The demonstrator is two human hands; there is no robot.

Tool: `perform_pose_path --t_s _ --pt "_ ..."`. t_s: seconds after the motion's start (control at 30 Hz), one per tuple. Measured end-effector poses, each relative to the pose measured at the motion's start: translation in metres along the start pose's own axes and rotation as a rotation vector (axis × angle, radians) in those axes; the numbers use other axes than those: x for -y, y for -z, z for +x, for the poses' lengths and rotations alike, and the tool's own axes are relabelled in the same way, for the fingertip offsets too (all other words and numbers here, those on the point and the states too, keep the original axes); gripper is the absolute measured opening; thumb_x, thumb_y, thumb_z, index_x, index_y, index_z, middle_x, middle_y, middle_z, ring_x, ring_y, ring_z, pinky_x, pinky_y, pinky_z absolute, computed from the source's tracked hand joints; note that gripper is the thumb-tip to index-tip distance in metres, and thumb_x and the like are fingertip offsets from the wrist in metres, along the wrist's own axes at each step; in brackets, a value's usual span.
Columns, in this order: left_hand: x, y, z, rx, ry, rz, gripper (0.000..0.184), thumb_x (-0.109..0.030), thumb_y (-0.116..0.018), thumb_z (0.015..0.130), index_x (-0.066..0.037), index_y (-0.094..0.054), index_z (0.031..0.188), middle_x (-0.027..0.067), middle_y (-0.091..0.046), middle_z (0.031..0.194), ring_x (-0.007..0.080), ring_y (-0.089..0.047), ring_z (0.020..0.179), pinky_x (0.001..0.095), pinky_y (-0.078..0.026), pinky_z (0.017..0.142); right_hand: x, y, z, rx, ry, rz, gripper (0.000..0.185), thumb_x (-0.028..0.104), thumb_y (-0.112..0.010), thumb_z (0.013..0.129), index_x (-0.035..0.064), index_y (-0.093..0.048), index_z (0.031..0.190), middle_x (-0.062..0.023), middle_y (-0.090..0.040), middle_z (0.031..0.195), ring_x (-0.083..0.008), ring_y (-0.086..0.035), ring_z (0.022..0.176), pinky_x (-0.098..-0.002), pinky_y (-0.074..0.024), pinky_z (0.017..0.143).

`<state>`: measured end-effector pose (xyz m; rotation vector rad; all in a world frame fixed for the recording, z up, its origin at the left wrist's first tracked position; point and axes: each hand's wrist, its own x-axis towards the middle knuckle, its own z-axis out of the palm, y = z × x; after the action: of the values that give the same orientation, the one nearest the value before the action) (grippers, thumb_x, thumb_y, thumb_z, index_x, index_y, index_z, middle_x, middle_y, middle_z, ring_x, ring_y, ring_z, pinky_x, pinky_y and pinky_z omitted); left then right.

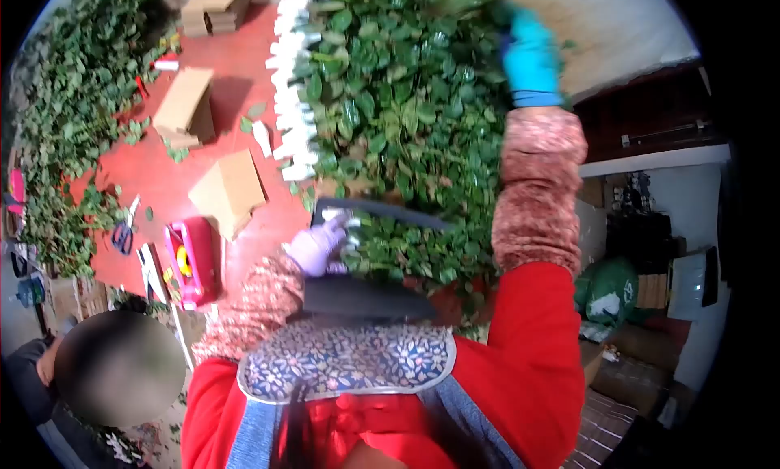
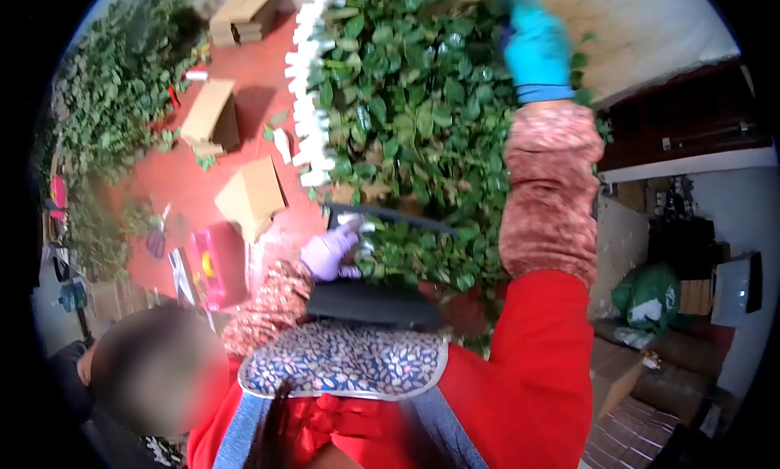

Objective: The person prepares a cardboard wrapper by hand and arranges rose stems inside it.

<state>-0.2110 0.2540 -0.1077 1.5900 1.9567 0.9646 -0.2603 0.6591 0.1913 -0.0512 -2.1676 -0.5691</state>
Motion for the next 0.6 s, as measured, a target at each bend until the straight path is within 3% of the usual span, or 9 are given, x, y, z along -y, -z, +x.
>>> perform_pose_path --t_s 0.03,0.17,0.2,0.27,0.3,0.33,0.47,0.57,0.6 --pt "0.0 0.001 0.0 0.008 0.011 0.004 0.072 -0.028 -0.084 0.068 -0.001 -0.052 0.127 0.0231 -0.035 0.149 0.0407 -0.054 0.118 0.0393 -0.05 0.094 -0.006 0.025 0.002 0.049 0.02 -0.248 0.034 0.013 -0.06 0.084 0.0146 -0.064 0.117 -0.0154 -0.066 0.099 -0.0361 -0.064 0.082 -0.0438 -0.053 0.071" --pt "-0.015 0.015 0.005 0.118 0.148 0.036 0.06 -0.028 -0.084 0.067 -0.002 -0.055 0.113 0.0185 -0.039 0.147 0.0389 -0.057 0.11 0.0408 -0.052 0.086 0.017 0.145 0.004 -0.034 0.118 0.498 0.032 -0.001 -0.056 0.085 0.0025 -0.068 0.114 -0.0171 -0.068 0.103 -0.0318 -0.067 0.086 -0.035 -0.0537 0.078" --pt "-0.016 0.013 0.004 0.021 0.085 0.022 0.054 -0.028 -0.085 0.066 -0.002 -0.054 0.101 0.0179 -0.04 0.145 0.0397 -0.059 0.105 0.043 -0.052 0.082 0.025 0.171 -0.003 0.082 0.313 0.143 0.034 -0.003 -0.056 0.082 0.0042 -0.068 0.113 -0.0155 -0.069 0.098 -0.0301 -0.067 0.084 -0.0361 -0.0536 0.074" --pt "-0.007 0.004 0.006 0.023 0.027 0.042 0.06 -0.025 -0.087 0.063 -0.001 -0.057 0.109 0.0154 -0.039 0.148 0.0384 -0.057 0.114 0.0426 -0.053 0.085 0.06 0.197 -0.05 0.197 0.221 -0.218 0.033 0.001 -0.059 0.079 0.0066 -0.069 0.11 -0.0133 -0.068 0.097 -0.0288 -0.066 0.084 -0.0381 -0.0535 0.072" --pt "-0.01 0.0 0.008 0.051 0.093 0.074 0.061 -0.026 -0.086 0.065 0.0 -0.056 0.112 0.0164 -0.039 0.148 0.0377 -0.057 0.115 0.0427 -0.053 0.084 0.072 0.206 -0.067 0.264 0.19 -0.017 0.012 0.008 -0.059 0.077 0.0093 -0.059 0.089 -0.0067 -0.054 0.078 -0.0241 -0.054 0.069 -0.0409 -0.0464 0.063" --pt "0.005 -0.01 0.011 0.049 -0.001 0.044 0.065 -0.028 -0.086 0.067 0.001 -0.054 0.117 0.0197 -0.04 0.146 0.0367 -0.057 0.115 0.0418 -0.053 0.083 0.086 0.21 -0.089 0.308 0.136 0.181 0.011 0.015 -0.058 0.075 0.012 -0.049 0.068 0.0 -0.04 0.06 -0.0194 -0.042 0.054 -0.0437 -0.0392 0.054" --pt "0.056 -0.054 -0.001 -0.11 0.055 -0.101 0.075 -0.002 -0.086 0.06 -0.003 -0.056 0.128 0.0175 -0.046 0.142 0.0244 -0.054 0.118 0.0457 -0.048 0.098 0.119 0.21 -0.19 0.693 0.049 0.201 0.008 0.019 -0.059 0.08 0.0126 -0.064 0.079 -0.0016 -0.058 0.077 -0.0211 -0.056 0.073 -0.0417 -0.0466 0.065" --pt "0.048 -0.051 0.012 0.007 0.161 0.046 0.066 -0.011 -0.084 0.061 -0.002 -0.057 0.121 0.0174 -0.048 0.131 0.0254 -0.055 0.11 0.0453 -0.048 0.093 0.15 0.2 -0.237 1.012 -0.001 0.339 0.017 0.022 -0.06 0.085 0.013 -0.074 0.087 -0.0028 -0.072 0.09 -0.0224 -0.067 0.088 -0.0401 -0.0522 0.074" --pt "0.041 -0.037 0.018 0.034 0.185 0.091 0.064 -0.015 -0.083 0.062 -0.002 -0.058 0.119 0.0174 -0.049 0.127 0.0257 -0.056 0.107 0.0452 -0.048 0.091 0.145 0.202 -0.212 1.137 0.006 0.337 0.028 0.027 -0.057 0.09 0.0156 -0.074 0.109 -0.0032 -0.071 0.111 -0.0226 -0.067 0.104 -0.0373 -0.0533 0.083"
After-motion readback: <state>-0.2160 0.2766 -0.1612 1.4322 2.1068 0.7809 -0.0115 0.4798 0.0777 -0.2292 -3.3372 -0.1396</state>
